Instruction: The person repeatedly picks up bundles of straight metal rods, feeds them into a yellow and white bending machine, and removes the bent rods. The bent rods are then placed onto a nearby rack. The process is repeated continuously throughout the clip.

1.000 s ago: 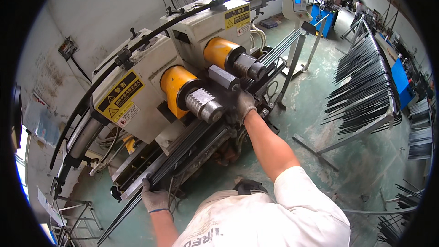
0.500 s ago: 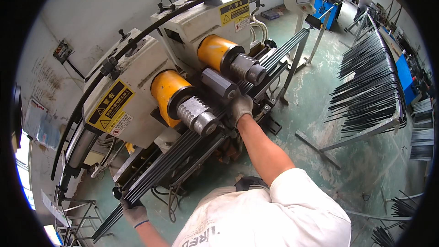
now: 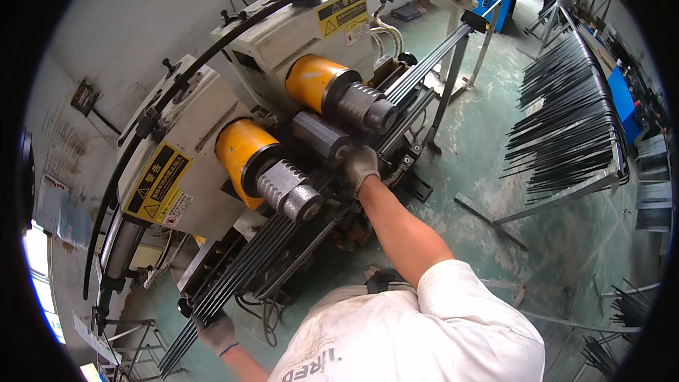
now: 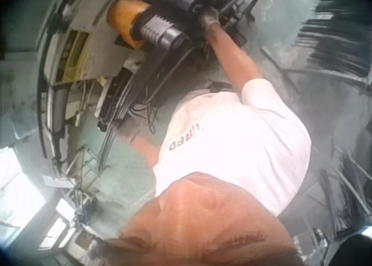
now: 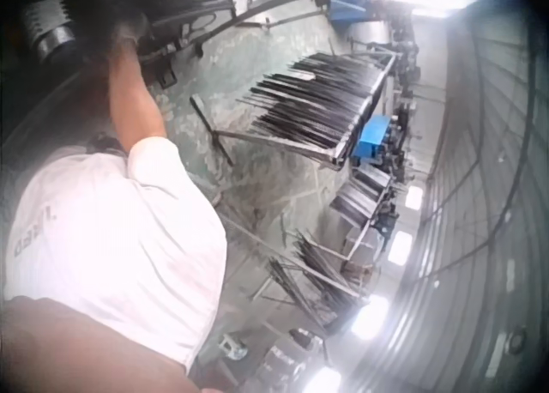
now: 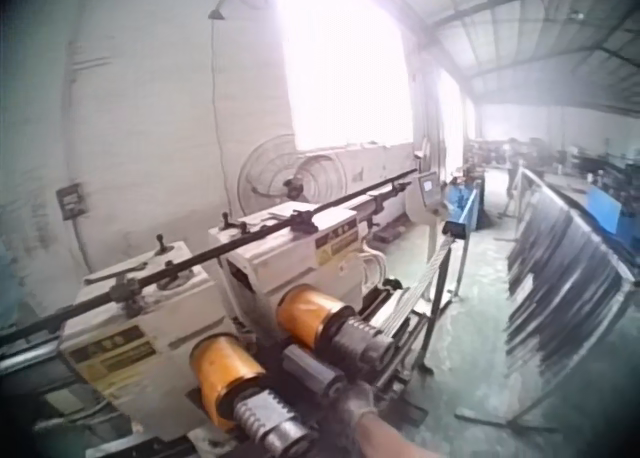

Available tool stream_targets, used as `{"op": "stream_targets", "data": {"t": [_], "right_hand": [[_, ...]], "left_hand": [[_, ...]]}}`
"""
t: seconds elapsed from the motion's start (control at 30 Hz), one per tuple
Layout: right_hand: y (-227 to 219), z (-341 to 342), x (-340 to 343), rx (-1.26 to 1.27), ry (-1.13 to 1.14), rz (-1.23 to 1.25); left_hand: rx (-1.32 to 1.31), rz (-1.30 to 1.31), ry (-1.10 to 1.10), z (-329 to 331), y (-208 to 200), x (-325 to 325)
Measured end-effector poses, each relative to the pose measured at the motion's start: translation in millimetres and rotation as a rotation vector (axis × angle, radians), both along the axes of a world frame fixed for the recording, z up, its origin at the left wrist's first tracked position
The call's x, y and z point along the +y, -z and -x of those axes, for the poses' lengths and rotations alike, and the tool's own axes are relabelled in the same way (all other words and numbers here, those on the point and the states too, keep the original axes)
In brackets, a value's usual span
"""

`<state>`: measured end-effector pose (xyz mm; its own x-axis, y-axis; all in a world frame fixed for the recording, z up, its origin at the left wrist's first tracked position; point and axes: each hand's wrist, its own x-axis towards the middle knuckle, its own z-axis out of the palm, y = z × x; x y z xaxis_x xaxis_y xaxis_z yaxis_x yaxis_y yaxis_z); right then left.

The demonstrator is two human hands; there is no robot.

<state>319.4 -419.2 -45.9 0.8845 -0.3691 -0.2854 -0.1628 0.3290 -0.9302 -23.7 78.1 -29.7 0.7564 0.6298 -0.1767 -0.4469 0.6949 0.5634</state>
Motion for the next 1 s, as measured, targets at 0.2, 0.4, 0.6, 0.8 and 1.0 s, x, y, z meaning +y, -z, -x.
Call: {"op": "stream_targets", "data": {"t": [0.2,0.4,0.6,0.8,1.0], "right_hand": [[-38.7,16.4,9.8,0.074,0.047,-0.188],[-22.3,29.6,-4.2,0.035,-0.01,0.096],[-20.1,67.4,-6.4,-0.124,0.141,0.114],[13.1,84.7,-15.1,-0.17,0.15,0.118],[45.6,93.2,-33.5,-0.103,0.018,0.332]], "left_hand": [[0.063,-0.039,-0.123,21.3,1.2,40.9],[0.104,0.061,-0.102,-20.1,17.5,-6.8],[0.175,0.154,-0.14,-52.9,-11.6,-76.9],[0.162,0.148,-0.064,-54.8,-16.4,-111.7],[0.108,0.228,0.05,-49.4,-43.7,-131.1]]}}
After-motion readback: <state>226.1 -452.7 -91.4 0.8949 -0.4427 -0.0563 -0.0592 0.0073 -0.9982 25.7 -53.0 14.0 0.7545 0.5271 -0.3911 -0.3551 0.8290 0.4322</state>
